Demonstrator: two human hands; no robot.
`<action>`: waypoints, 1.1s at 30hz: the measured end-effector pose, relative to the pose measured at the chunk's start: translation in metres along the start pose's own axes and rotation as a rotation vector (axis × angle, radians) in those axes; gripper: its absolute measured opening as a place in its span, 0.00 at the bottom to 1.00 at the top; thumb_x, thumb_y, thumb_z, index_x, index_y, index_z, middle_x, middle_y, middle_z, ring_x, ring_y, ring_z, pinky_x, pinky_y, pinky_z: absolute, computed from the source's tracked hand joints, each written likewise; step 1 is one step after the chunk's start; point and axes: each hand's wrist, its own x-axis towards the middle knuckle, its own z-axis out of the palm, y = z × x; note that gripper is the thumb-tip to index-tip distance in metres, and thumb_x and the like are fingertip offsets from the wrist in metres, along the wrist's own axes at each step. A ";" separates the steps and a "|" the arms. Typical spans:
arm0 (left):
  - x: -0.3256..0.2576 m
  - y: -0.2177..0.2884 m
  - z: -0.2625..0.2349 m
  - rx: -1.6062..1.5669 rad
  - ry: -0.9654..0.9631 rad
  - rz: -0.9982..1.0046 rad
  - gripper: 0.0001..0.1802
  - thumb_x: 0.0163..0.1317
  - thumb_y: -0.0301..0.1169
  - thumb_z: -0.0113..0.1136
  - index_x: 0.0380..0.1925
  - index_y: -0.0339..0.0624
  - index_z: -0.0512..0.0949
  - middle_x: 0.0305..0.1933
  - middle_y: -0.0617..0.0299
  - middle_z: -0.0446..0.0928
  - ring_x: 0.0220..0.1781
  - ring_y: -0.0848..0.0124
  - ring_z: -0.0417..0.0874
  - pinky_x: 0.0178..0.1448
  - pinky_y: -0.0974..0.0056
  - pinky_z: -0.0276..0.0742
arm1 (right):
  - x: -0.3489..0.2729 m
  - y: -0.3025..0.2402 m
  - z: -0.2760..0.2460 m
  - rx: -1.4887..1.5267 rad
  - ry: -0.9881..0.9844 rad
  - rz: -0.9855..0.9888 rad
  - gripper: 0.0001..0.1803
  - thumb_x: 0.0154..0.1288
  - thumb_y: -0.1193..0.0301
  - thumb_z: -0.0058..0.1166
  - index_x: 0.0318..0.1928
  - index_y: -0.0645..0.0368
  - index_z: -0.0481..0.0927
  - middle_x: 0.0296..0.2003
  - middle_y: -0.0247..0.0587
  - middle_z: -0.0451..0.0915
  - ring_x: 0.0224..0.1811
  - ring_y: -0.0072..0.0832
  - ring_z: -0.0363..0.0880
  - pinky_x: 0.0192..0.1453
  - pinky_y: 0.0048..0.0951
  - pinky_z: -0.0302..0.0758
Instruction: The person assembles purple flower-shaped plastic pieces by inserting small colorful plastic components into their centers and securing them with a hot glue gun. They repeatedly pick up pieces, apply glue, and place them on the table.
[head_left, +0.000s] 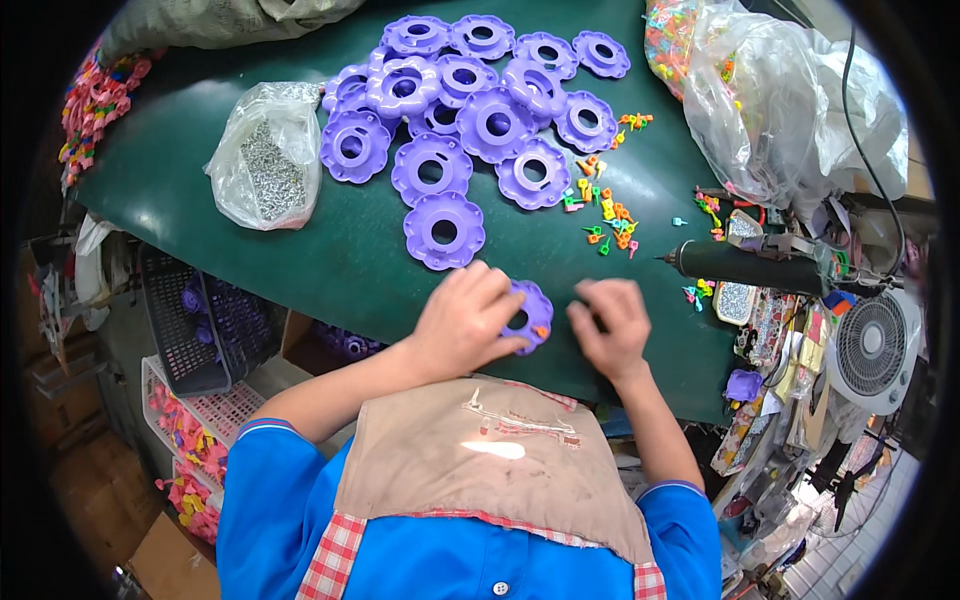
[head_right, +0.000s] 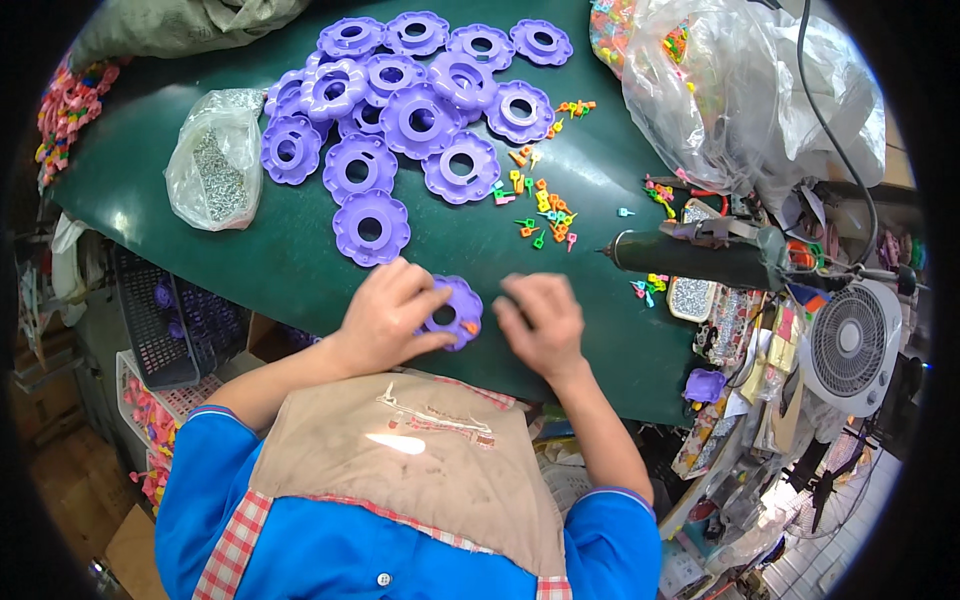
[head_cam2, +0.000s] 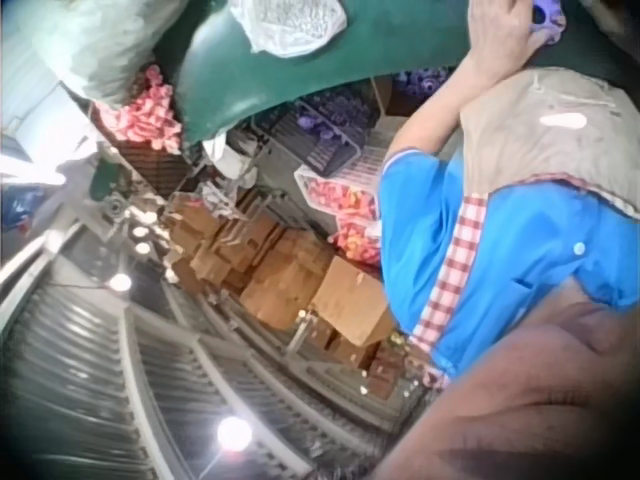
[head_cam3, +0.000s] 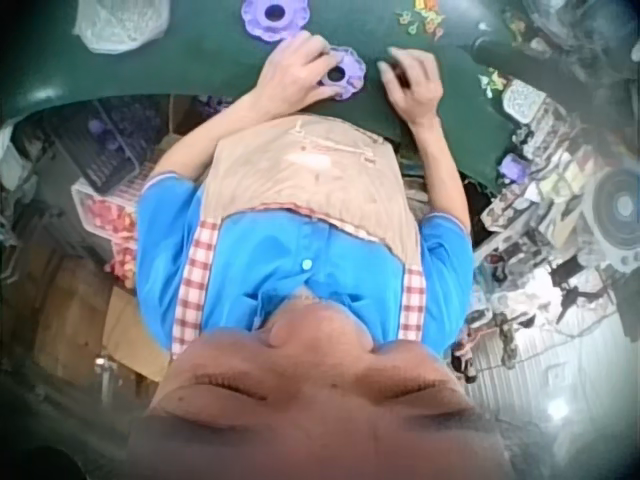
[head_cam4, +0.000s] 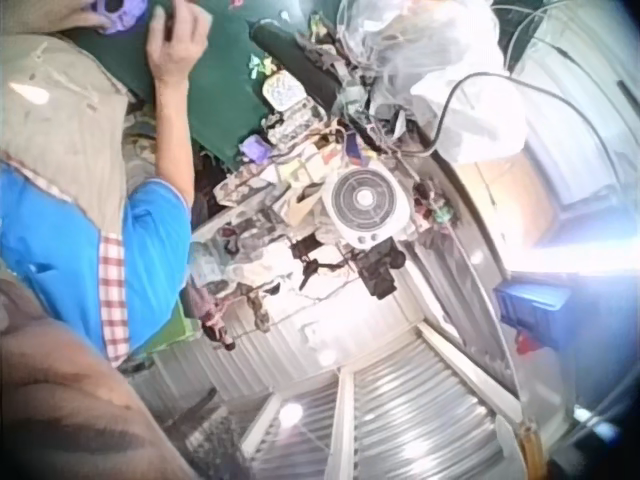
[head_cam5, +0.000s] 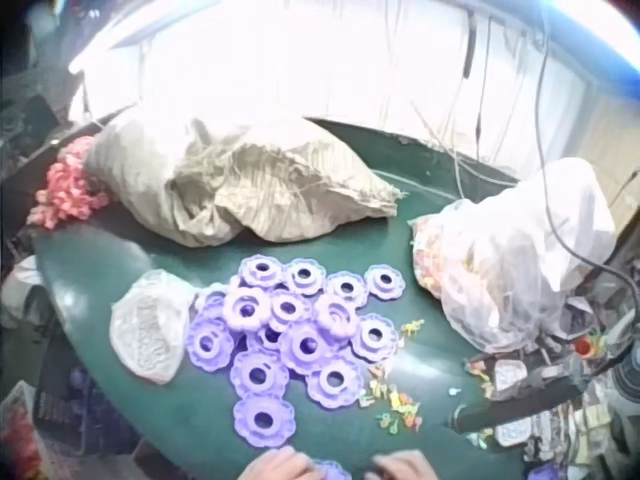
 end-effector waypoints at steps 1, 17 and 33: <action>0.000 0.007 0.002 -0.021 -0.017 0.015 0.29 0.45 0.39 0.84 0.47 0.38 0.86 0.40 0.59 0.75 0.41 0.58 0.76 0.45 0.55 0.74 | 0.005 0.000 -0.002 0.041 0.050 0.308 0.17 0.59 0.74 0.75 0.48 0.61 0.86 0.43 0.44 0.82 0.34 0.33 0.83 0.38 0.36 0.81; -0.004 -0.012 -0.040 0.107 -0.066 -0.213 0.24 0.54 0.21 0.70 0.54 0.40 0.82 0.47 0.54 0.77 0.50 0.53 0.81 0.53 0.51 0.80 | 0.041 0.000 0.007 0.955 -0.116 0.748 0.10 0.72 0.79 0.65 0.51 0.68 0.88 0.48 0.41 0.86 0.46 0.24 0.89 0.43 0.26 0.90; -0.003 -0.024 -0.039 0.047 -0.006 -0.194 0.30 0.47 0.31 0.82 0.51 0.37 0.83 0.45 0.58 0.77 0.48 0.57 0.79 0.51 0.54 0.77 | 0.061 -0.045 0.016 0.367 -0.356 0.426 0.08 0.64 0.78 0.69 0.44 0.63 0.90 0.35 0.43 0.86 0.30 0.33 0.86 0.36 0.31 0.81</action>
